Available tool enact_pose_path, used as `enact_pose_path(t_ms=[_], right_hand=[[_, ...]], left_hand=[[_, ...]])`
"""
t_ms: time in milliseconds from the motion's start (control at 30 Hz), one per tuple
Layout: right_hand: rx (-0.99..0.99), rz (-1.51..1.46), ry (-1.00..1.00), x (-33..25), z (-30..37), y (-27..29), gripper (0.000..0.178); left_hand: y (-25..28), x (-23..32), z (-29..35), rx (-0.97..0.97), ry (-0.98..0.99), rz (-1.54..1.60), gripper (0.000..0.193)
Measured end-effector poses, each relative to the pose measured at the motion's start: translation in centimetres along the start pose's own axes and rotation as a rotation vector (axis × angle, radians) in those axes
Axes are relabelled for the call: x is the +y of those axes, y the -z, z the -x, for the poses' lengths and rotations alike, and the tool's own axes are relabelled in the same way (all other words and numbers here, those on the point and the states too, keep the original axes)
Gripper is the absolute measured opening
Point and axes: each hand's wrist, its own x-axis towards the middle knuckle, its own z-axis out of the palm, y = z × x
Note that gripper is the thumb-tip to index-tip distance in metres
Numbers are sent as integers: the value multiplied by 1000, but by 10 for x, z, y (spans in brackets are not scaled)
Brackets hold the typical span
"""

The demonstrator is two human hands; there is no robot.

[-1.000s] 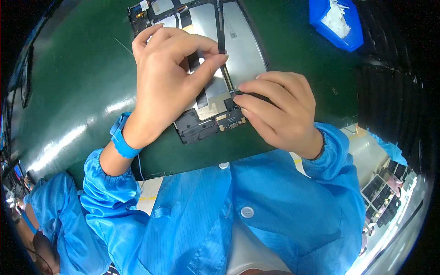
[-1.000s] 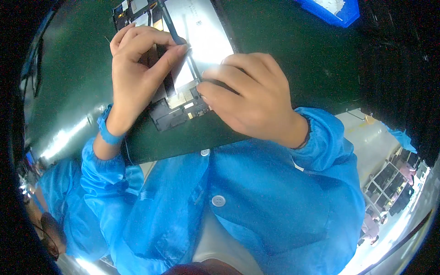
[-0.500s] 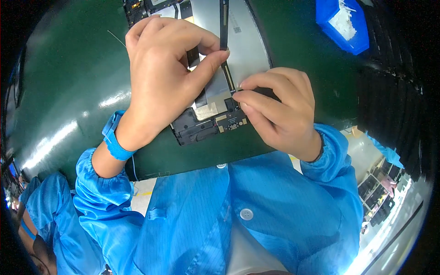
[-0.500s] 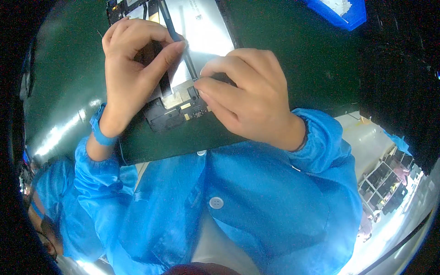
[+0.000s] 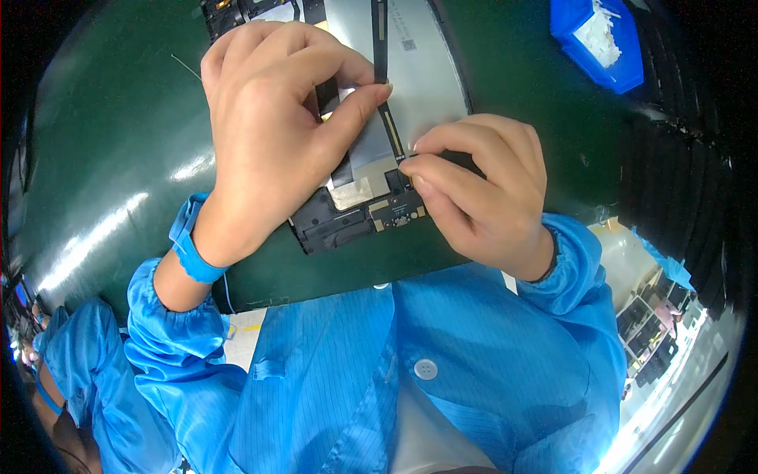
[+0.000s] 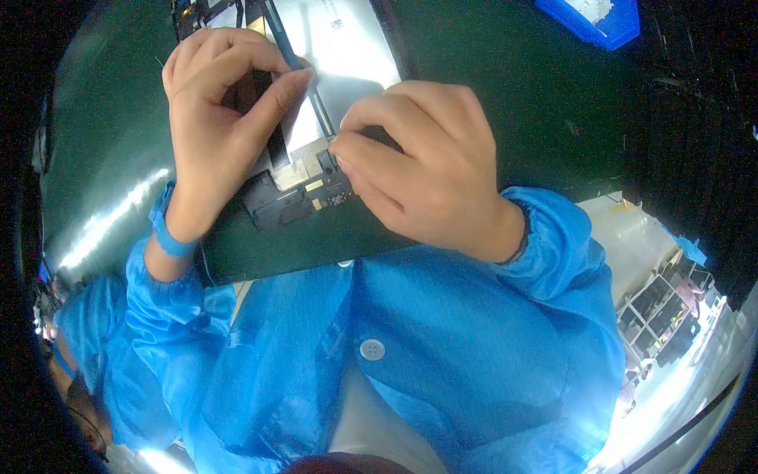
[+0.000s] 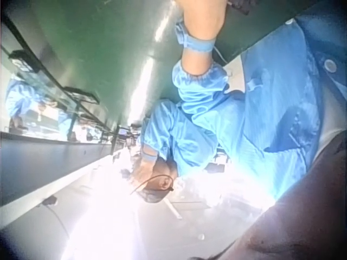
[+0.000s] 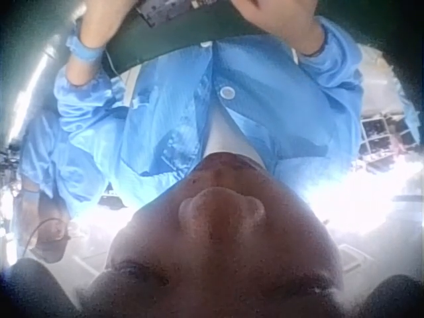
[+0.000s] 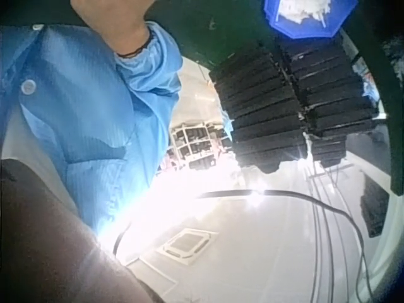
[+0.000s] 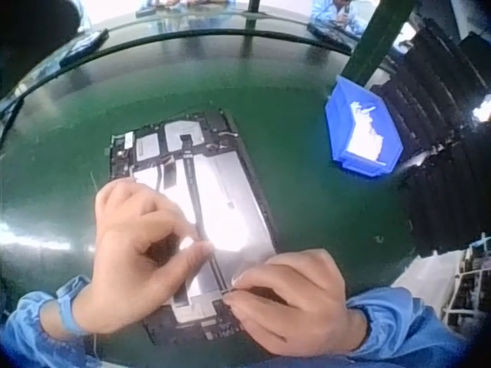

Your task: The person connects ribbon cables to a circuit board inside a tablet device by hand.

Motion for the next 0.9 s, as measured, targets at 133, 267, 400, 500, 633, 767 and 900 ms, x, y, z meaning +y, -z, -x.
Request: enact_pose_path(t_ms=[133,267,400,500,633,767,900], right_hand=[[4,-7,1,0,0,-1,16],[-2,-12,9,0,-1,-1,16],[-23,-17,13,0,-1,-2,17],[-5,28,80,1,-2,-5,18],[-26,128,137,-3,1,-7,15],[-80,193,167,-8,1,-3,15],[-120,182,124,-18,7,1,29]], left_hand=[[0,-1,0,13,-17,-14,17],[0,-3,1,18,-27,-10,17],[-1,-2,1,20,-30,-14,17],[-2,-3,2,30,-35,-20,17],[-2,-3,3,38,-36,-36,15],[-1,-5,5,43,-50,-57,20],[-2,-2,4,121,38,-22,42]])
